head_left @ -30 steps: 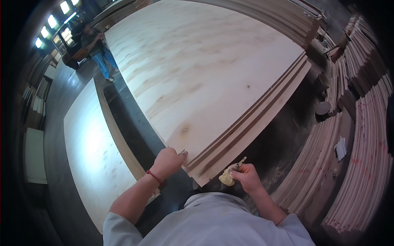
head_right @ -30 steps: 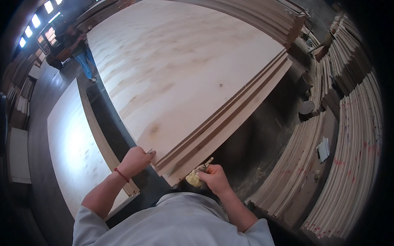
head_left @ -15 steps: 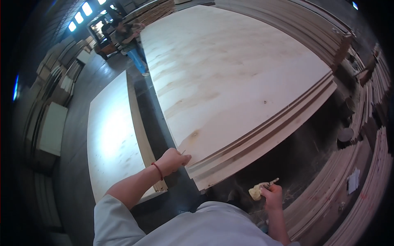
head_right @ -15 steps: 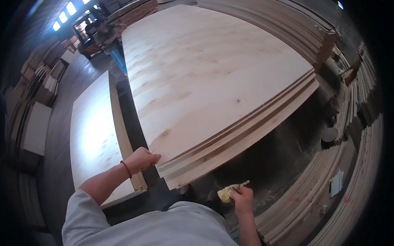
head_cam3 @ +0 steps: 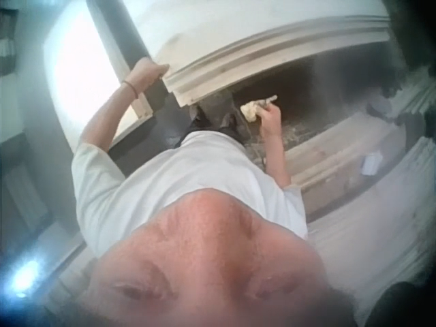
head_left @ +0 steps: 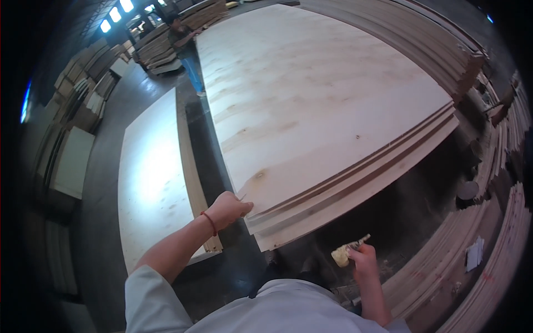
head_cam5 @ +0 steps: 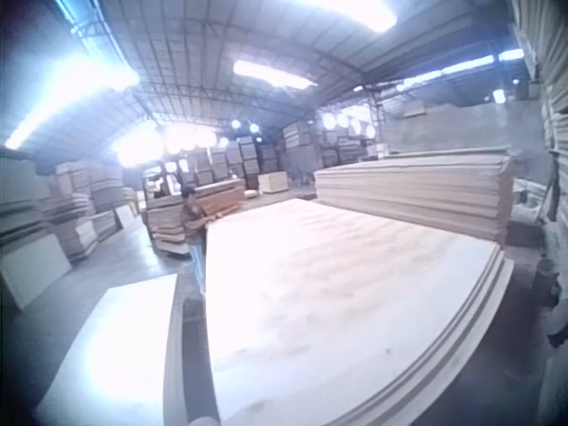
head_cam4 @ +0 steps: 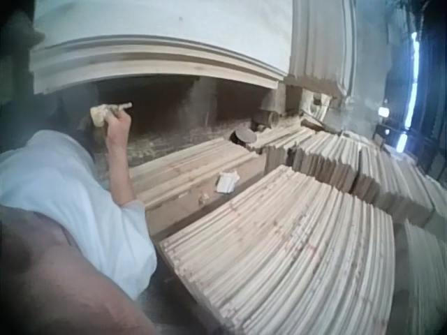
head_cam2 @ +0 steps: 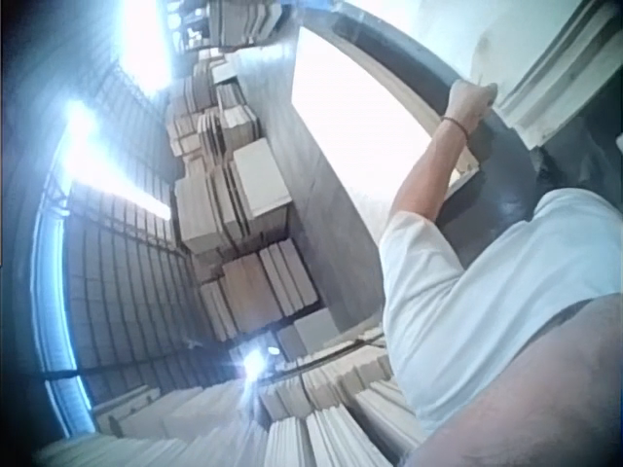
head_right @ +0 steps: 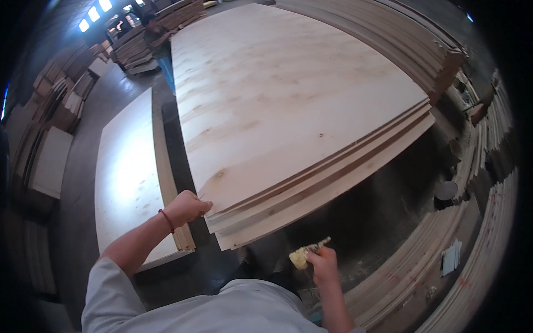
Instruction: Repairing defects in a plywood sheet by applying wood filler and smoothing it with a putty knife.
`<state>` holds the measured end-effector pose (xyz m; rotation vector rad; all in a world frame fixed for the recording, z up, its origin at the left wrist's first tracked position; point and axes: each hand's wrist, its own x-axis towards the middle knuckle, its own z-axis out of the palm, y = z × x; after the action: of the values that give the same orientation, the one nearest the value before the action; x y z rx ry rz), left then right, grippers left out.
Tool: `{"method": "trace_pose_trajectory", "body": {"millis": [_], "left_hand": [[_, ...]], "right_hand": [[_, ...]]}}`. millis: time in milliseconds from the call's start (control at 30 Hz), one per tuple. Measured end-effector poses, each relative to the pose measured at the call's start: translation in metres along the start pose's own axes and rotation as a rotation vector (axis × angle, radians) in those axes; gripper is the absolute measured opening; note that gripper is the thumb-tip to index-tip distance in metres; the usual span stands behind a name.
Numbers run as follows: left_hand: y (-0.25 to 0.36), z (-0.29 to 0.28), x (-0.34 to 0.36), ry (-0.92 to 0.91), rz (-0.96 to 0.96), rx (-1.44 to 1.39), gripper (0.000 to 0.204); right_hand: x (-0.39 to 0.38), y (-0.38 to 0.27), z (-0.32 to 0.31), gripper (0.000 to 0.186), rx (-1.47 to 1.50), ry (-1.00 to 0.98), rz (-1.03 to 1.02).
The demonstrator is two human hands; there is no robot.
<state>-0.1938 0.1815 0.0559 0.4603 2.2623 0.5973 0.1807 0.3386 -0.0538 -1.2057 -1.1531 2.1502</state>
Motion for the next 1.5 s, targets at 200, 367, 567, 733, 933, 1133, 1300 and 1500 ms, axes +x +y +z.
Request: {"method": "trace_pose_trajectory", "body": {"millis": [200, 367, 567, 733, 933, 1133, 1300, 1500], "left_hand": [[-0.043, 0.008, 0.006, -0.067, 0.014, -0.142, 0.052], [-0.051, 0.006, 0.017, 0.056, 0.253, 0.075, 0.053], [-0.042, 0.007, 0.016, 0.035, 0.274, 0.314, 0.053], [-0.031, 0.014, 0.002, 0.132, 0.185, 0.471, 0.049], [-0.017, 0.043, -0.019, 0.182, 0.149, 0.515, 0.048], [-0.017, 0.113, -0.048, 0.194, 0.154, 0.105, 0.056], [-0.024, 0.161, -0.060, -0.233, -0.036, -0.996, 0.044], [-0.010, 0.164, -0.071, -0.157, 0.239, -1.280, 0.033]], "right_hand": [[0.021, -0.021, 0.064, 0.018, 0.330, -0.126, -0.005], [0.029, -0.026, 0.106, 0.024, 0.509, -0.110, -0.028], [0.030, 0.005, 0.090, 0.027, 0.466, 0.022, -0.040], [0.037, 0.012, 0.062, 0.019, 0.489, 0.073, -0.023], [0.063, -0.013, 0.005, 0.022, 0.427, 0.061, -0.024], [0.062, -0.039, -0.054, 0.021, 0.436, 0.093, -0.050], [0.035, -0.042, -0.083, 0.021, 0.470, 0.272, -0.044], [0.000, -0.050, -0.079, 0.020, 0.315, 0.144, -0.231]]}}
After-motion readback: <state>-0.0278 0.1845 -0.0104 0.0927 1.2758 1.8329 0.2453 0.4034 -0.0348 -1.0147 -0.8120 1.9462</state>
